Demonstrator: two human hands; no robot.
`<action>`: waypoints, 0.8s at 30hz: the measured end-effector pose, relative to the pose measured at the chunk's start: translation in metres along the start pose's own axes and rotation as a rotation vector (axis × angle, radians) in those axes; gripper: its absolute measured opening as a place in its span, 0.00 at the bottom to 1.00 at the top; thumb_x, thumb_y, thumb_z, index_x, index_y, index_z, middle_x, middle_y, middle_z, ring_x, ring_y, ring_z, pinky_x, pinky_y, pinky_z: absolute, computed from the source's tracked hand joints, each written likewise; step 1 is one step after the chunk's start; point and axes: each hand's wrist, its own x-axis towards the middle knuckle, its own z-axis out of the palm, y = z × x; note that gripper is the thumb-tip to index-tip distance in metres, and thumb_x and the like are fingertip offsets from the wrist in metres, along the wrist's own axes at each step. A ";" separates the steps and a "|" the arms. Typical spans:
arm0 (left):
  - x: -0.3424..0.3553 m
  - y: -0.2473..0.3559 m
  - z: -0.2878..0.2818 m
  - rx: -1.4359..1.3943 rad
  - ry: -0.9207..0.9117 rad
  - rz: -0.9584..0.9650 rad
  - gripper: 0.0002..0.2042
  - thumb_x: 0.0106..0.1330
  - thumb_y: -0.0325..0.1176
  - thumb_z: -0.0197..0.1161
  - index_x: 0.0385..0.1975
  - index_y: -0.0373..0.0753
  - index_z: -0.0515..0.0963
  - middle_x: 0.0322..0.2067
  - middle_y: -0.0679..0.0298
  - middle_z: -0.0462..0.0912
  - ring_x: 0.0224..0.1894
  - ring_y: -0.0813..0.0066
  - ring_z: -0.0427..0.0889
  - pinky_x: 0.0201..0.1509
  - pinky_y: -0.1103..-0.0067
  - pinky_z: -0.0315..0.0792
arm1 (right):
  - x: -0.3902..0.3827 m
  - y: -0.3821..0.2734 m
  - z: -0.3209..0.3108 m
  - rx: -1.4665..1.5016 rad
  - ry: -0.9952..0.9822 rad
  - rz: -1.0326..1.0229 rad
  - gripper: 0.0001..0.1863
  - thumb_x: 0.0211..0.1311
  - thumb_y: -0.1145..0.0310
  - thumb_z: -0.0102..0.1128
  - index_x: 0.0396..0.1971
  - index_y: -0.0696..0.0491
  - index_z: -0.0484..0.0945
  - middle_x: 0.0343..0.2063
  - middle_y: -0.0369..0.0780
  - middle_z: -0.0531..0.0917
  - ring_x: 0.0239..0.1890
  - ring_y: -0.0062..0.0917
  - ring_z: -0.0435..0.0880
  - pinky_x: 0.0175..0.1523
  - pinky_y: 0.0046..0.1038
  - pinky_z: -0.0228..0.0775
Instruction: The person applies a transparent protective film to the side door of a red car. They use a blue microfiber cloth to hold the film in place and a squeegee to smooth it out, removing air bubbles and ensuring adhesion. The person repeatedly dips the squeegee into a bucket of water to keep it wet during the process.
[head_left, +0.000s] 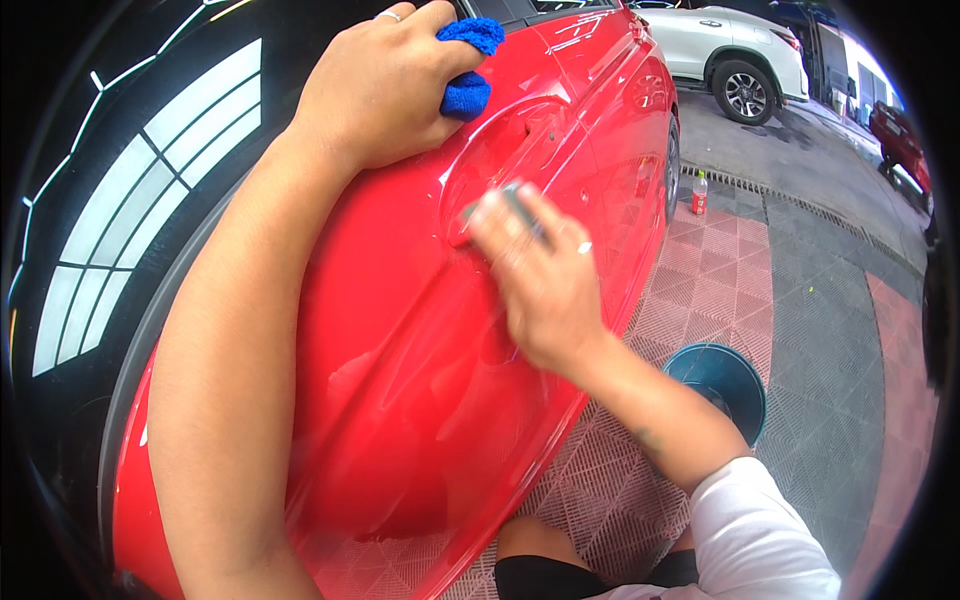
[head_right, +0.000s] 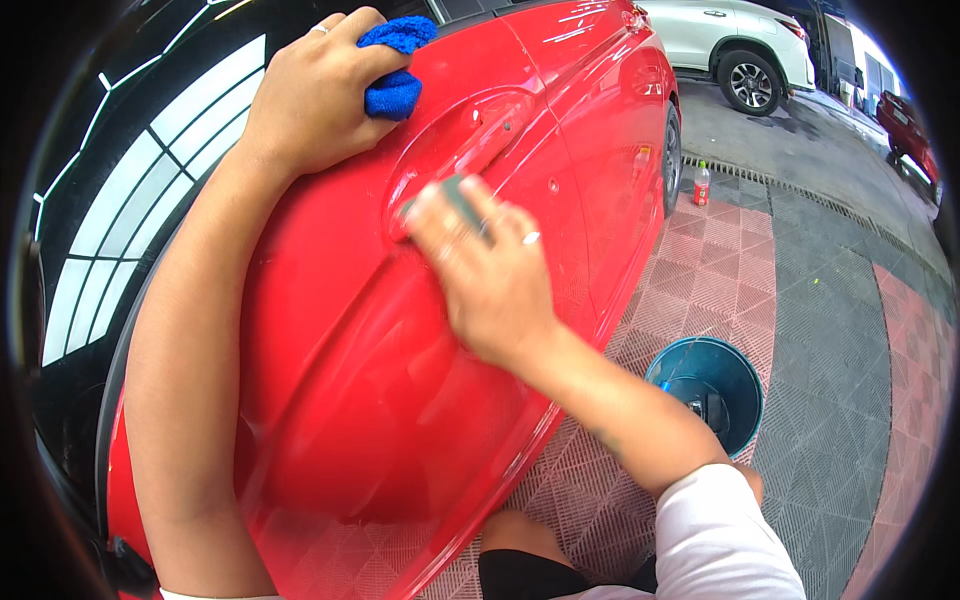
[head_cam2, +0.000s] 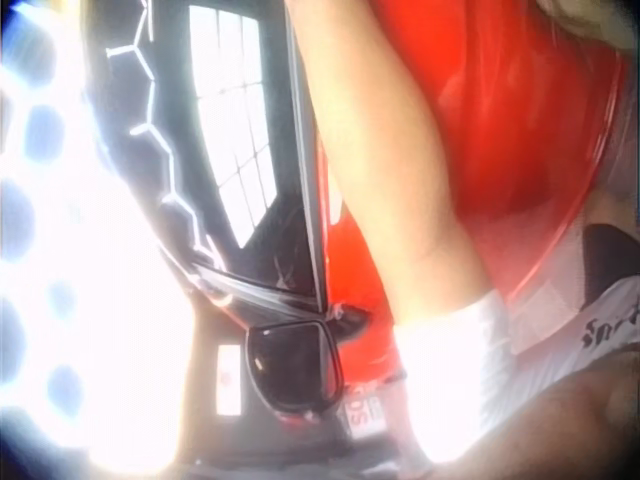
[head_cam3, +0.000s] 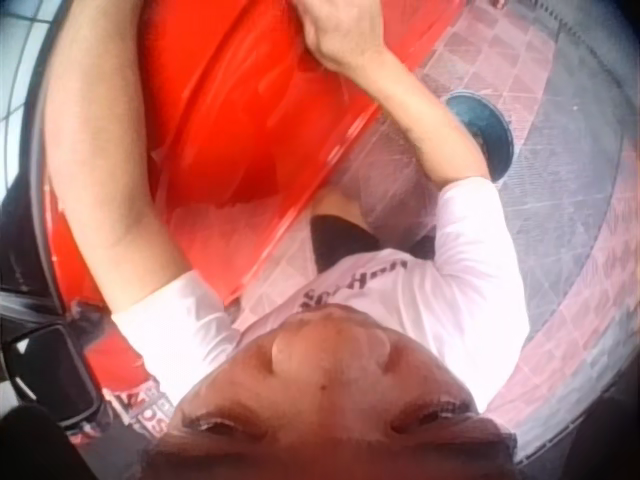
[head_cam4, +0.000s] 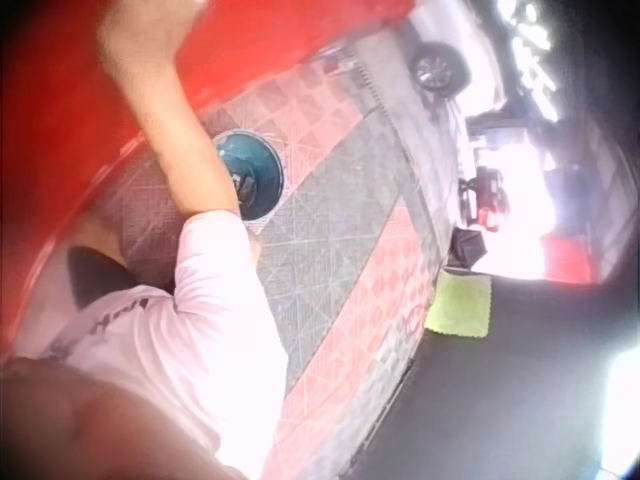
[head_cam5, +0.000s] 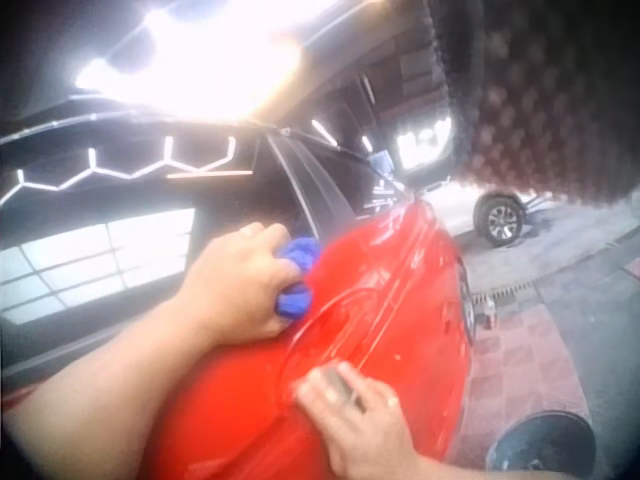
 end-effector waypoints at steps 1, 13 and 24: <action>0.000 -0.001 -0.002 0.012 0.007 0.001 0.05 0.57 0.37 0.74 0.30 0.46 0.89 0.39 0.58 0.83 0.42 0.52 0.86 0.46 0.59 0.83 | -0.002 -0.011 -0.003 -0.014 -0.048 -0.039 0.28 0.78 0.73 0.61 0.75 0.46 0.83 0.71 0.42 0.88 0.73 0.55 0.83 0.69 0.57 0.74; -0.002 -0.001 0.005 0.082 -0.012 -0.033 0.19 0.53 0.38 0.84 0.46 0.46 0.94 0.51 0.62 0.87 0.53 0.57 0.90 0.57 0.62 0.88 | 0.011 0.046 -0.013 -0.131 -0.065 -0.052 0.30 0.76 0.72 0.63 0.77 0.41 0.82 0.73 0.40 0.87 0.76 0.49 0.82 0.73 0.54 0.73; 0.000 0.001 0.009 0.038 0.001 -0.064 0.20 0.52 0.38 0.85 0.46 0.46 0.94 0.51 0.62 0.87 0.53 0.56 0.90 0.57 0.61 0.88 | 0.012 0.077 -0.010 0.009 -0.070 -0.195 0.30 0.74 0.73 0.67 0.75 0.40 0.85 0.74 0.37 0.87 0.78 0.47 0.80 0.78 0.52 0.71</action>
